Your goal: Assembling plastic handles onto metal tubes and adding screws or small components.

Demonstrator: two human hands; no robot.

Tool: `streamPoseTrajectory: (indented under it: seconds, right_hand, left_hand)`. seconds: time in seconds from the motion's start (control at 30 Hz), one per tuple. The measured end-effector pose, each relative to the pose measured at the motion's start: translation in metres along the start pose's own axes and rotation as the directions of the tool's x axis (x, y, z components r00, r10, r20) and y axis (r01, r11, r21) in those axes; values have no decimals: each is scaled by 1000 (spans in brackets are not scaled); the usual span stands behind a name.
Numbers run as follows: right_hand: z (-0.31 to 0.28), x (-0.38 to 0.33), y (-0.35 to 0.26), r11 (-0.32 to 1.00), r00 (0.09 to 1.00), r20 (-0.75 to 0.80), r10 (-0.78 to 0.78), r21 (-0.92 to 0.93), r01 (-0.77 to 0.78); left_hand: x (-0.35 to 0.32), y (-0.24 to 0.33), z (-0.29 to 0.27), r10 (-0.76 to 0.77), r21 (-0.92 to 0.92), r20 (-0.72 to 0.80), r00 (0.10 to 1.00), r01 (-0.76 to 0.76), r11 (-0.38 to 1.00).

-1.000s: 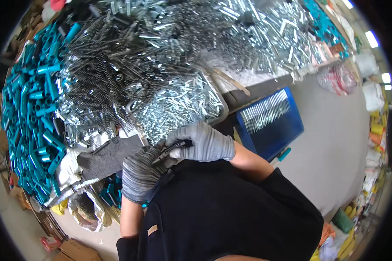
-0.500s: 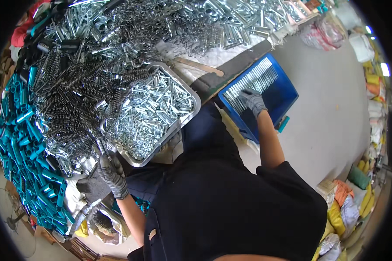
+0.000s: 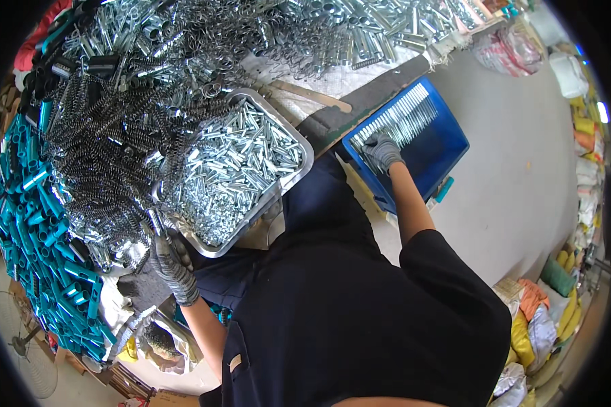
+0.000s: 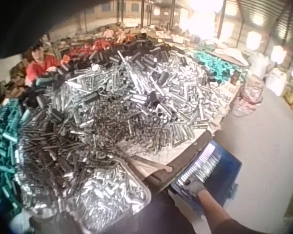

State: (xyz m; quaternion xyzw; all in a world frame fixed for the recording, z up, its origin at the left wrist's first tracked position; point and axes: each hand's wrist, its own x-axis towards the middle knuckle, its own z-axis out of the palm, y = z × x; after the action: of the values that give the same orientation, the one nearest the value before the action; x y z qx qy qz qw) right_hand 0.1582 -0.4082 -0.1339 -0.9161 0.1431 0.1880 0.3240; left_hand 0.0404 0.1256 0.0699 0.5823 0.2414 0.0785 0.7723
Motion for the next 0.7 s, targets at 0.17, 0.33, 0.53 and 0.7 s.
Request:
streamPoseTrajectory:
  seconds: [0.17,0.33,0.53,0.7]
  right_hand:
    - [0,-15,-44,914,996,-54,64,-397,-80]
    - [-12,-20,-19,918,983,-169,65,-376,-125]
    - [-99,-72,-76,871,894,-442,-76,406,275]
    - [-99,-142,-238,510,916,-265,-301,767,389]
  left_hand:
    - [-3,-4,-2,27,67,-44,999,-24,997]
    - [-2,-10,0,44,227,-92,995,-22,974]
    - [-6,-3,3,-2,132,-153,988,22,991]
    - [-32,40,54,71,166,67,995,-81,983]
